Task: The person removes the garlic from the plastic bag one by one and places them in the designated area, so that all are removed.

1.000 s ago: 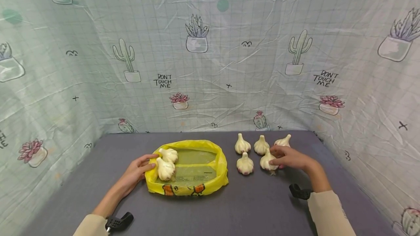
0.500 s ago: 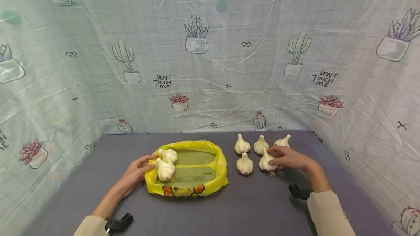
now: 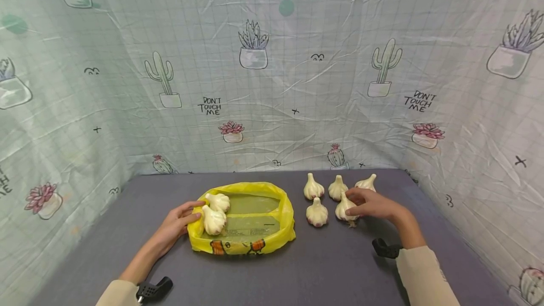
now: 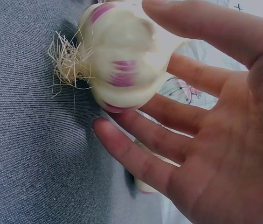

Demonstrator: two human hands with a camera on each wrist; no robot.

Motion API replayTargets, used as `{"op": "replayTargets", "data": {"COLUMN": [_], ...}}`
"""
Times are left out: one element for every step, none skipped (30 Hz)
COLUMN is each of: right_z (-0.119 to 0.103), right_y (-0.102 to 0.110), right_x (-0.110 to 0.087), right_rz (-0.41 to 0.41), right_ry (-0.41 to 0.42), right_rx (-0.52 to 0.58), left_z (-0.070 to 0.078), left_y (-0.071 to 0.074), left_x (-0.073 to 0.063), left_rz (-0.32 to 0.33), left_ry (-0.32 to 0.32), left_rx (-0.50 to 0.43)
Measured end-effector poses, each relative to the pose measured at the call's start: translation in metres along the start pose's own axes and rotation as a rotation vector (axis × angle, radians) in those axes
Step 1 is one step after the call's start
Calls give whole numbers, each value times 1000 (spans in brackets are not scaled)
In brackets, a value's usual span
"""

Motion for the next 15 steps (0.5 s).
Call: {"op": "replayTargets", "data": {"right_z": [0, -1, -1, -2, -2, -2, -2, -3, -3, -3, -3, -3, -4, -4, -4], "right_y": [0, 0, 0, 0, -1, -1, -1, -1, -1, -2, -2, -2, -2, -2, -2], "right_x": [0, 0, 0, 0, 0, 0, 0, 0, 0, 0, 0, 0, 0, 0, 0], "right_rz": [-1, -4, -6, -9, -13, -16, -19, -25, -29, -35, -40, -45, -49, -55, -58], "right_ry": [9, 19, 29, 40, 48, 56, 61, 67, 67, 71, 74, 75, 74, 73, 69], "right_rx": [-7, -9, -11, -12, -8, -4, 3, 11, 22, 30, 38, 46, 51, 51, 50], "left_z": [0, -1, -1, -1, -1, -2, -2, -2, -2, -3, -3, -3, -3, -3, -3], "left_y": [0, 0, 0, 0, 0, 0, 0, 0, 0, 0, -1, 0, 0, 0, 0], "left_x": [0, 0, 1, 1, 1, 1, 2, 2, 2, 2, 2, 3, 3, 3, 3], "left_rz": [2, 2, 3, 0, 0, 3, 5, 6, 7, 6, 9, 12, 13, 13, 12], "left_ry": [2, 3, 5, 4, 3, 4, 5, 6, 8, 10, 12, 14, 14, 13, 10], "left_rx": [-1, -1, -2, 0, 3, 3, 3, 1, 0, -1, -4, -8, -8, -10, -9]}}
Point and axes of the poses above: each hand's wrist, its own x-axis towards the middle knuckle, its own y-axis out of the back of the hand, z = x × y, the point moved 5 cm from there along x, towards the middle knuckle, and after that the axes turned 5 degrees about x, right-handed, at the moved point
